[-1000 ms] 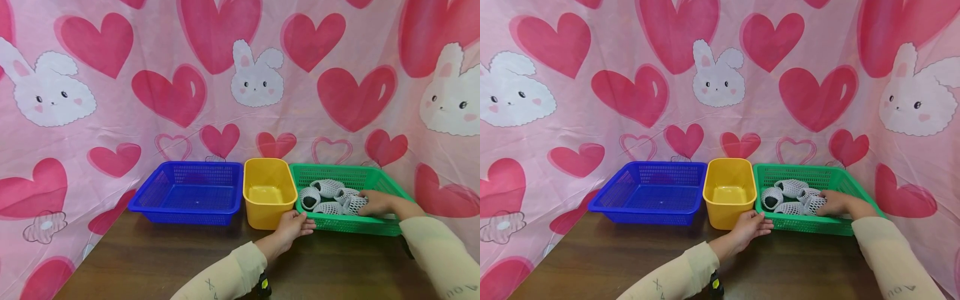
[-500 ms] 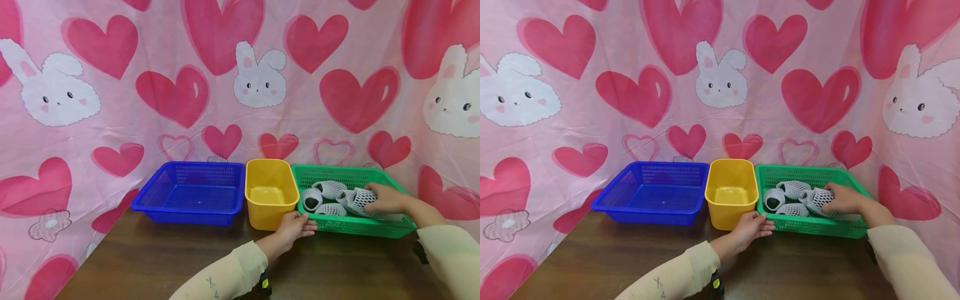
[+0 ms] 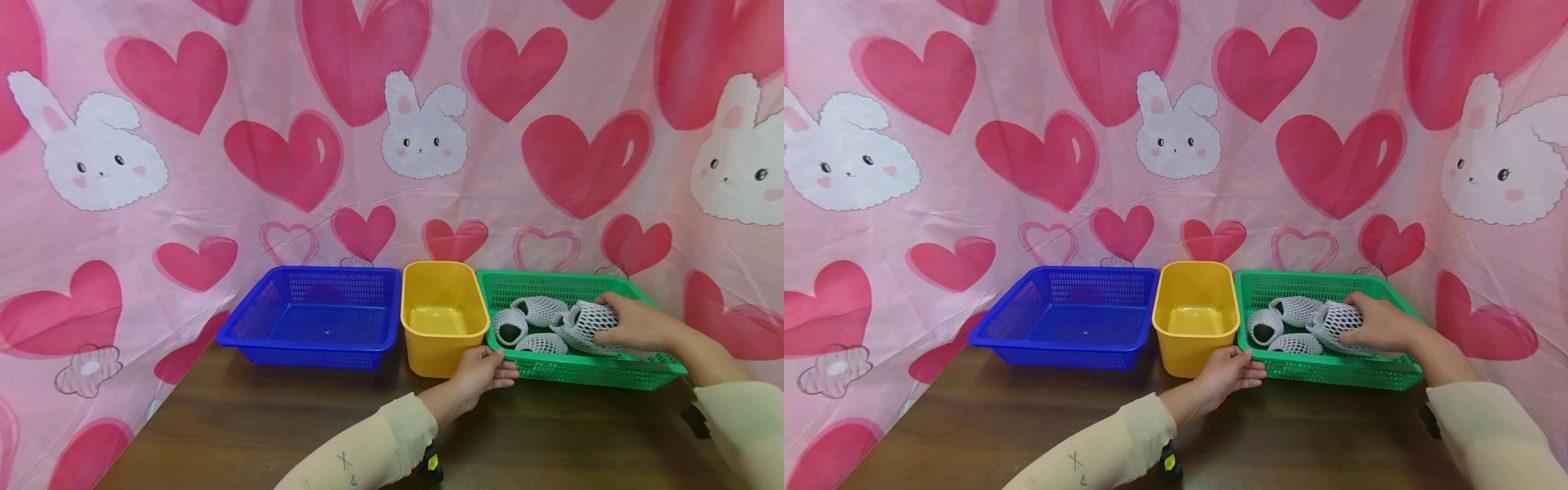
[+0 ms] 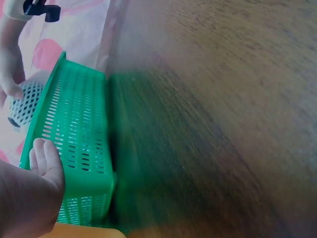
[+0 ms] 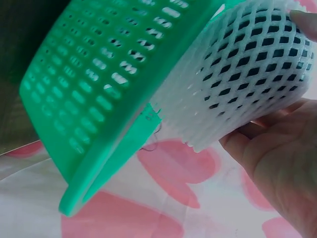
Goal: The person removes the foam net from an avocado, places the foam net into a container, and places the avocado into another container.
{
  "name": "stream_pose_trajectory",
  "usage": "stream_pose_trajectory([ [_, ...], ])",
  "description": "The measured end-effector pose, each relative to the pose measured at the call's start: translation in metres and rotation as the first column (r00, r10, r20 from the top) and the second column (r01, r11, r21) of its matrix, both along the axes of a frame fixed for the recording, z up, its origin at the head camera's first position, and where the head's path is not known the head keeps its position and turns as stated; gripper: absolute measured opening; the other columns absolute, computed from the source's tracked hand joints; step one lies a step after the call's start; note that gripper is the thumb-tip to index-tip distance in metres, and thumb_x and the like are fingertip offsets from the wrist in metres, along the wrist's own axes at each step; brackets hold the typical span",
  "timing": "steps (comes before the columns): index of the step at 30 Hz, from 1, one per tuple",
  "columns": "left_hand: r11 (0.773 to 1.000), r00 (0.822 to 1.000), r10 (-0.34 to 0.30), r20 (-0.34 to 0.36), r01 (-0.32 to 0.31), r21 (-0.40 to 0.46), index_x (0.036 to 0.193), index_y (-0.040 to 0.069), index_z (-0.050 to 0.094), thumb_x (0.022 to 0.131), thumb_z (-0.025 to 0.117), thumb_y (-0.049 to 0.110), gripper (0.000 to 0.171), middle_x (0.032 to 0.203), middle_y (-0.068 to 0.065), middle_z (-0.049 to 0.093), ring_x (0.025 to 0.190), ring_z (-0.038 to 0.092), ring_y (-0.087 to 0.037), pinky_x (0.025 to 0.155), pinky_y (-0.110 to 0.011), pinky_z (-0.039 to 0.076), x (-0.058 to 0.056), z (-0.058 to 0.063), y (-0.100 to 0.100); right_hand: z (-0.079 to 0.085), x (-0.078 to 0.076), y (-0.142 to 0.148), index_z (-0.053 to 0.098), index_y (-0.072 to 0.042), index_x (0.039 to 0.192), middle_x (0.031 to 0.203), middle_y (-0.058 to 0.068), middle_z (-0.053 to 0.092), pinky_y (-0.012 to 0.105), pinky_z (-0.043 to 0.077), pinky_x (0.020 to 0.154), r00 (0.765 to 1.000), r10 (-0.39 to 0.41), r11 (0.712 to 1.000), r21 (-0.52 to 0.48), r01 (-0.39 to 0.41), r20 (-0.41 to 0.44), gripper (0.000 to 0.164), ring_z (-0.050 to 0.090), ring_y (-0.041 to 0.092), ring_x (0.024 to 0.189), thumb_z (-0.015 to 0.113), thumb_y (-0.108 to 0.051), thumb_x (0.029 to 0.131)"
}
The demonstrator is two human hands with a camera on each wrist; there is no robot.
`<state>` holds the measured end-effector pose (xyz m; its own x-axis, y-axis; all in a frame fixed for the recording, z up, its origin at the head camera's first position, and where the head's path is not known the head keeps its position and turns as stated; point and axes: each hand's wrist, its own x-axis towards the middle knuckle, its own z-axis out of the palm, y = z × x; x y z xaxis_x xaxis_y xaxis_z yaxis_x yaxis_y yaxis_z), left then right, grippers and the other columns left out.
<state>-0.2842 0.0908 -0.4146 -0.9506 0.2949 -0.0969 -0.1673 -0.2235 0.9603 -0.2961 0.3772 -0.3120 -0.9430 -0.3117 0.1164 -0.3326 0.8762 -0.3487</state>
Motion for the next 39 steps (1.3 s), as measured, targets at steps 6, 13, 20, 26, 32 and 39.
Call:
stream_pose_trajectory([
  [6,0.999,1.000,-0.030,0.004,0.030,-0.010,0.093,-0.002,0.057,0.102,0.050,0.013,0.019,0.093,-0.021,0.069,0.086,0.070,-0.030,0.076,-0.039,0.056,-0.002,0.000,-0.002,0.004,0.009,-0.008,0.045,0.005,0.123,0.100,0.012,0.056,0.031,0.051,0.059,0.999,0.021,0.999,-0.027,-0.022,-0.049,0.073,0.054,0.024,0.084,0.082,-0.031,0.072],
  [13,0.995,0.996,-0.092,-0.007,0.092,-0.032,0.097,-0.004,0.058,0.102,0.050,0.017,0.023,0.095,-0.021,0.069,0.087,0.070,-0.030,0.077,-0.040,0.056,-0.004,0.000,-0.010,0.013,0.018,-0.026,0.047,0.000,0.123,0.101,0.010,0.057,0.029,0.051,0.058,0.994,0.042,0.999,-0.007,-0.043,-0.100,0.074,0.055,0.022,0.084,0.085,-0.034,0.070],
  [20,0.981,0.985,-0.172,-0.031,0.169,-0.091,0.109,-0.008,0.059,0.102,0.051,0.019,0.029,0.099,-0.023,0.068,0.088,0.070,-0.029,0.078,-0.040,0.055,0.000,0.004,-0.025,0.017,0.022,-0.043,0.048,-0.002,0.121,0.100,0.007,0.058,0.027,0.050,0.057,0.989,0.069,0.997,-0.006,-0.071,-0.129,0.073,0.055,0.020,0.083,0.086,-0.035,0.068],
  [26,0.970,0.976,-0.214,-0.049,0.206,-0.128,0.110,-0.007,0.060,0.103,0.050,0.019,0.029,0.098,-0.021,0.069,0.088,0.070,-0.028,0.078,-0.039,0.055,0.003,0.008,-0.040,0.016,0.024,-0.055,0.048,-0.002,0.120,0.099,0.006,0.057,0.027,0.051,0.057,0.988,0.101,0.993,-0.044,-0.107,-0.120,0.068,0.055,0.018,0.081,0.085,-0.032,0.071],
  [32,0.963,0.967,-0.245,-0.072,0.234,-0.133,0.105,-0.003,0.062,0.103,0.049,0.019,0.025,0.097,-0.019,0.069,0.087,0.070,-0.027,0.078,-0.039,0.056,0.005,0.012,-0.053,0.014,0.027,-0.069,0.047,-0.003,0.120,0.099,0.006,0.057,0.027,0.051,0.058,0.987,0.118,0.989,-0.072,-0.126,-0.105,0.068,0.055,0.018,0.079,0.084,-0.034,0.072],
  [39,0.964,0.966,-0.230,-0.114,0.211,-0.161,0.108,-0.007,0.059,0.103,0.049,0.016,0.026,0.097,-0.020,0.069,0.089,0.069,-0.031,0.077,-0.040,0.056,0.008,0.019,-0.074,0.010,0.031,-0.085,0.048,-0.006,0.119,0.101,0.004,0.057,0.027,0.052,0.061,0.979,0.161,0.980,-0.098,-0.174,-0.124,0.068,0.055,0.019,0.083,0.086,-0.035,0.071],
])
